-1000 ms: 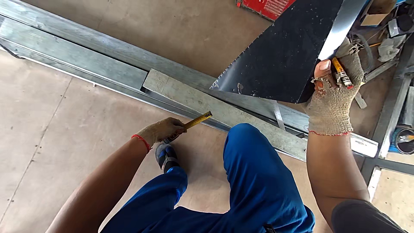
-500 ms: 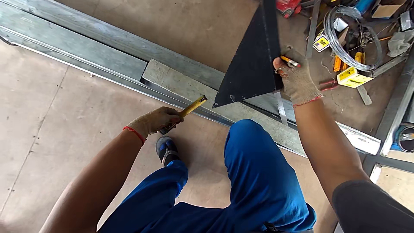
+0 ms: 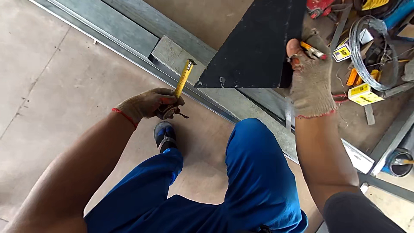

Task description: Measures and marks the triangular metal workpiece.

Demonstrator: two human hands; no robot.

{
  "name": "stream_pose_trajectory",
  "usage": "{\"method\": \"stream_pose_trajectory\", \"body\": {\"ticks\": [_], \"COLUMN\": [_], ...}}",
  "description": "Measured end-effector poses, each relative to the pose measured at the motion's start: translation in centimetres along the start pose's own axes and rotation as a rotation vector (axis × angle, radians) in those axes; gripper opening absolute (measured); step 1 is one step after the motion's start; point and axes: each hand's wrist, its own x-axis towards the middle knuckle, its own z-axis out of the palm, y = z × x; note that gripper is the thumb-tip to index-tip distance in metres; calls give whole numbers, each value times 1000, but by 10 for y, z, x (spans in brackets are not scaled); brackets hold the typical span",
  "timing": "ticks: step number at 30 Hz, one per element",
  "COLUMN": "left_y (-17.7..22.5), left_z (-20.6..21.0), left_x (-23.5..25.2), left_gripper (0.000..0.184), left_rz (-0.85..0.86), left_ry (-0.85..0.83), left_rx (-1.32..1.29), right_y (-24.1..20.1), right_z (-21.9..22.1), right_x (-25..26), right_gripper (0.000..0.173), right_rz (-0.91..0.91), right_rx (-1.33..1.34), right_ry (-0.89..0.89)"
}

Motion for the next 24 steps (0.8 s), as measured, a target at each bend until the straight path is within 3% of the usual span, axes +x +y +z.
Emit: {"method": "stream_pose_trajectory", "body": {"ticks": [6, 12, 17, 24], "left_y": [-24, -31, -40, -40], "left_z": [-35, -45, -54, -57], "left_x": [6, 5, 9, 9], "left_gripper": [22, 21, 20, 20], "left_rz": [-118, -329, -344, -329], "left_ry": [159, 231, 206, 197], "left_rx": [83, 208, 264, 291], "right_y": [-40, -73, -79, -88], "right_z": [-9, -13, -14, -11], "right_x": [-42, -80, -84, -88], "right_gripper": [35, 34, 42, 40], "right_rz": [-185, -188, -252, -290], "right_rx": [1, -139, -186, -213], "right_ry": [37, 61, 78, 92]}}
